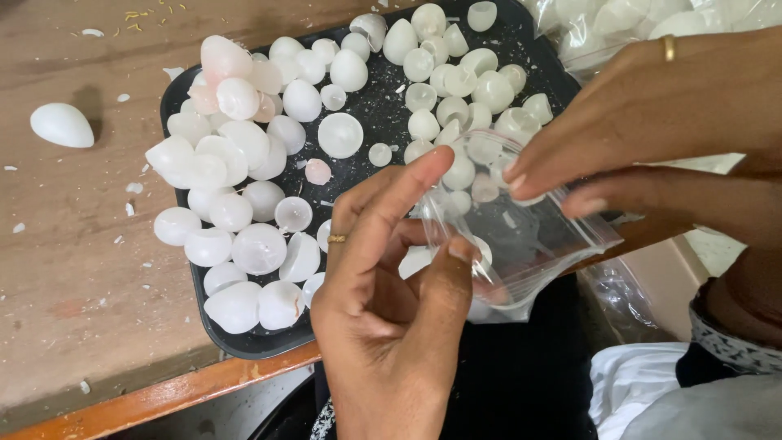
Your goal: The person picks up white wax shapes from a tray by hand, places them into a plastic bag, and then seals the bag.
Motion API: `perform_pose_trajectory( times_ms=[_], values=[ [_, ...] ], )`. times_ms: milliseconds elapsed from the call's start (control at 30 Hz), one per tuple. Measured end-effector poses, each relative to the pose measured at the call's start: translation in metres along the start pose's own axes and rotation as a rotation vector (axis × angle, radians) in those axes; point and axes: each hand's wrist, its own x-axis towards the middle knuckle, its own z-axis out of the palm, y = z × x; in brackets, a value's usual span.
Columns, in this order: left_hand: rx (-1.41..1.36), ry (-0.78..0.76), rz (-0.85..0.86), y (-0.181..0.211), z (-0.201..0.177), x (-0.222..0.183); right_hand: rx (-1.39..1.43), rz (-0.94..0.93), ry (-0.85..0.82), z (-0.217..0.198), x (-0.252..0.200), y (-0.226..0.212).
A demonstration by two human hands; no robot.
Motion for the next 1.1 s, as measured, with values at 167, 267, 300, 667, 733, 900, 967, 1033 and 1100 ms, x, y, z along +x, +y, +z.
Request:
perform_pose_trajectory(
  times_ms=[167,267,300,667,733,900,967,1033,1100],
  values=[
    [-0.04,0.026,0.015,0.004,-0.003,0.003,-0.137,-0.168,0.011,0.002,-0.008,-0.005],
    [-0.048,0.03,0.004,0.007,-0.006,0.004,-0.071,-0.103,0.046,0.009,-0.018,0.009],
    [-0.015,0.036,0.027,0.007,-0.007,0.004,-0.023,-0.04,0.057,0.009,-0.02,0.015],
    [-0.101,0.1,0.05,-0.007,0.004,-0.011,-0.117,0.119,0.178,0.059,-0.009,0.041],
    [-0.041,0.051,0.012,-0.01,0.018,-0.017,-0.204,0.014,0.114,0.089,-0.003,0.06],
    [0.021,0.028,-0.047,0.001,0.026,-0.018,0.066,0.162,0.04,0.07,0.013,0.068],
    [0.039,0.016,-0.066,0.0,0.027,-0.018,-0.082,0.088,0.033,0.059,0.03,0.055],
    [0.062,0.022,-0.058,-0.002,0.027,-0.021,0.125,0.094,0.033,0.059,0.051,0.042],
    [0.072,0.039,-0.05,-0.003,0.025,-0.025,0.146,-0.014,-0.008,0.065,0.084,0.041]
  ],
)
